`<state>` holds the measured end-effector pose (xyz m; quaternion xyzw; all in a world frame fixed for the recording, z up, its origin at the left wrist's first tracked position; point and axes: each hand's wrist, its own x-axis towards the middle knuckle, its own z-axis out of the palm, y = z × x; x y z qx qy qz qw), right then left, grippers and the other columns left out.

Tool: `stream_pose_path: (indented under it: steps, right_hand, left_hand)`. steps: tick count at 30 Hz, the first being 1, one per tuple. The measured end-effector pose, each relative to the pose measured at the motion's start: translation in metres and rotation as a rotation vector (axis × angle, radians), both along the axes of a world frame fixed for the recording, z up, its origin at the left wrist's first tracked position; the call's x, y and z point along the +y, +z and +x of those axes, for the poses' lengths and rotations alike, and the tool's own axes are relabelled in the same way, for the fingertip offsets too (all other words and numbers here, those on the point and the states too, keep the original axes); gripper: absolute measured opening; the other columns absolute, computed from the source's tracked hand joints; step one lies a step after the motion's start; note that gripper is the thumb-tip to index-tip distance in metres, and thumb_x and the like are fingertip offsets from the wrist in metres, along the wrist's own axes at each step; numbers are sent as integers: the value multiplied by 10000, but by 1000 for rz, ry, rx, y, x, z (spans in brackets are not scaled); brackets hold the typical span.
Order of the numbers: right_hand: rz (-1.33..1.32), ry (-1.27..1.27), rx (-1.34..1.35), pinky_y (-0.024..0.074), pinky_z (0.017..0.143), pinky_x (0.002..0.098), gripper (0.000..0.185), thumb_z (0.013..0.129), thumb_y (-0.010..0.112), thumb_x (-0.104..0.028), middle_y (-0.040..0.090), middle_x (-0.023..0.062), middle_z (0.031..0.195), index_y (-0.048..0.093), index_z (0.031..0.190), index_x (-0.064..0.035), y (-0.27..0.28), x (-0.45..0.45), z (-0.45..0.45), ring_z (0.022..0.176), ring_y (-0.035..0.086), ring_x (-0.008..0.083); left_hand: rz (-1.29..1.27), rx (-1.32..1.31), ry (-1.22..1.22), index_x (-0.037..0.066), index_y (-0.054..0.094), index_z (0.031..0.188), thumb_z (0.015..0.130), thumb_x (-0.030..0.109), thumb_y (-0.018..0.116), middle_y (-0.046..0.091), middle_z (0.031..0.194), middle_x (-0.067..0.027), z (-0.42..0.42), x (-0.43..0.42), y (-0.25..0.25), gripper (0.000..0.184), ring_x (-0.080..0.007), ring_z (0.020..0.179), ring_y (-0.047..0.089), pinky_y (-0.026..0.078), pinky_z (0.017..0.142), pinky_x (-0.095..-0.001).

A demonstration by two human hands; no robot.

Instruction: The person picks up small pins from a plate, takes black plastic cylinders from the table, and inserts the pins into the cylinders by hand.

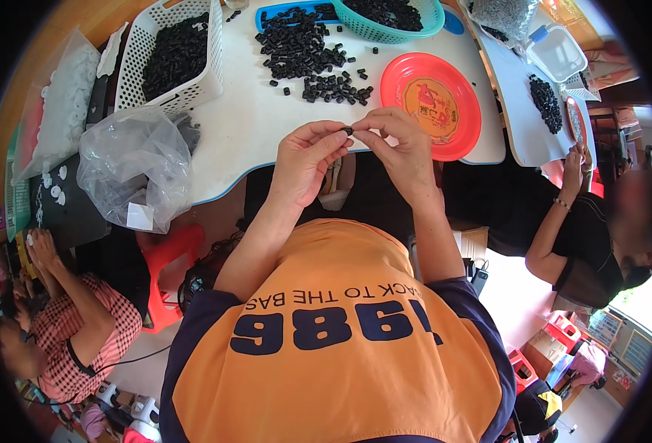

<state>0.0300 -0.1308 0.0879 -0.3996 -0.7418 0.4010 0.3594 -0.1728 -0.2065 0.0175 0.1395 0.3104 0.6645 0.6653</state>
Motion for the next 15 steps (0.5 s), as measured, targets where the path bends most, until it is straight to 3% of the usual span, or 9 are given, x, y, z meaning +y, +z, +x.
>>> stream_pose_path:
  steps: [2,4,5,7,10,13,14,15]
  right_hand:
    - [-6,1,34,584,864,307,133,1020,943,-83,840,28,1149,916,1149,-63,-16,0,0,1002,753,155]
    - [-270,107,202,548,892,277,225,989,972,-71,805,-14,1143,902,1202,-65,-38,8,1,999,689,107]
    - [-265,109,198,548,892,277,225,989,972,-71,805,-14,1143,902,1202,-65,-44,8,1,999,689,107]
    - [-739,198,488,532,900,268,344,966,989,-52,783,-40,1153,874,1290,-58,-46,7,-3,998,628,66]
    - [-750,372,436,561,950,281,385,1009,964,-82,775,-47,1154,841,1371,-40,-35,23,-3,1063,667,74]
    - [-478,131,154,589,1048,303,218,1133,836,-141,803,-36,1073,883,1315,-30,-42,82,-12,1111,741,91]
    - [-315,48,10,616,1026,391,174,1120,829,-150,862,19,1045,926,1236,-62,-53,109,-12,1073,790,161]
    - [-311,53,3,616,1026,391,174,1120,829,-150,862,19,1045,926,1236,-62,-62,131,-11,1073,790,161]
  left_hand:
    - [-18,-12,6,-36,839,1343,1129,-23,833,890,1239,-152,-2,-4,-8,214,-239,1107,880,726,1008,-354]
    - [2,-105,-47,-27,845,1342,1137,-20,824,889,1230,-140,-6,-6,-18,206,-222,1081,873,724,999,-343]
    - [7,-108,-46,-27,845,1342,1137,-20,824,889,1230,-140,-9,-6,-20,206,-222,1081,873,724,999,-343]
    - [6,-202,-158,-12,850,1345,1152,-8,811,888,1220,-134,-12,-10,-21,198,-207,1064,869,725,985,-336]
    - [5,-326,-202,0,851,1346,1168,2,791,888,1217,-139,-13,-19,-24,188,-202,1053,863,727,973,-330]
    - [37,-466,-214,10,846,1342,1178,-1,767,887,1247,-155,-20,-17,-32,182,-206,1058,859,730,972,-335]
    - [40,-469,-212,10,846,1342,1178,-1,767,887,1247,-155,-24,-17,-31,182,-206,1058,859,730,972,-335]
    - [16,-437,-184,13,838,1343,1182,1,760,885,1264,-161,-27,-17,-28,180,-207,1062,857,730,971,-334]
